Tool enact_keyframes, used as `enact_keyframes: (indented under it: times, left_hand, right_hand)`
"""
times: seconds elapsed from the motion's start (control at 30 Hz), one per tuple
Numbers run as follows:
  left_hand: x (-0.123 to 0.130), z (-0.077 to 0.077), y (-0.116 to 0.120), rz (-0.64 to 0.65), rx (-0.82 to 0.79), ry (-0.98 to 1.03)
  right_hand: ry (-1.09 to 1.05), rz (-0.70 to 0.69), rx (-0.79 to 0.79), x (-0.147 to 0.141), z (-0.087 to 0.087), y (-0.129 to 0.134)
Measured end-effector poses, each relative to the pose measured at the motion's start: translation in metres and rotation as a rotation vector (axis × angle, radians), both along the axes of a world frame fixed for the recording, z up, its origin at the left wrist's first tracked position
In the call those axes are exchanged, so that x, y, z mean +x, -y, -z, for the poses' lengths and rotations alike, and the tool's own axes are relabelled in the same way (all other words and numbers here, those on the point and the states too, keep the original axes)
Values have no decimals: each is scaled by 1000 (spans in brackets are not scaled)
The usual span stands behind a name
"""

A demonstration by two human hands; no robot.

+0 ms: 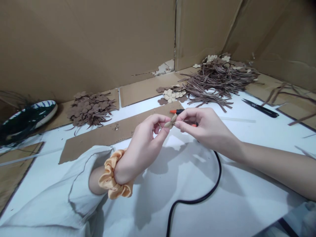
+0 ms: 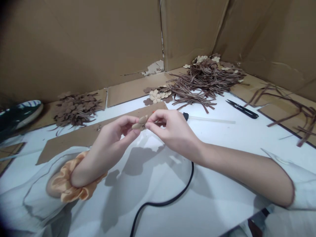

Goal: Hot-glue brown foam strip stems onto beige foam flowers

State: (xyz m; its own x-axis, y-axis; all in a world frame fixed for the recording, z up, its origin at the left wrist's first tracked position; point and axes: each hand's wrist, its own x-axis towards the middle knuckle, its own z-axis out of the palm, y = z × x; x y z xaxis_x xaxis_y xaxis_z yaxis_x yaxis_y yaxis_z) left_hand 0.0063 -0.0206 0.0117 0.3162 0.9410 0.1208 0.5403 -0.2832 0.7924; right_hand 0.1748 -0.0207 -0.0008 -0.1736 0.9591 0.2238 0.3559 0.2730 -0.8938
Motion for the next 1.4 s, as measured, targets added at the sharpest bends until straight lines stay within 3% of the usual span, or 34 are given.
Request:
enact_keyframes:
  times: [0.57,1.07,1.4]
  left_hand:
    - [2,3,4,-5,58,-28]
    - [1,4,5,-15,170,-94]
    - [2,2,7,-96,198,-41]
  right_hand:
    - [-133,45,-89,-1,5,1]
    - [-93,-30,-22,-2,2,3]
    - [-62,28,56,-6,1,8]
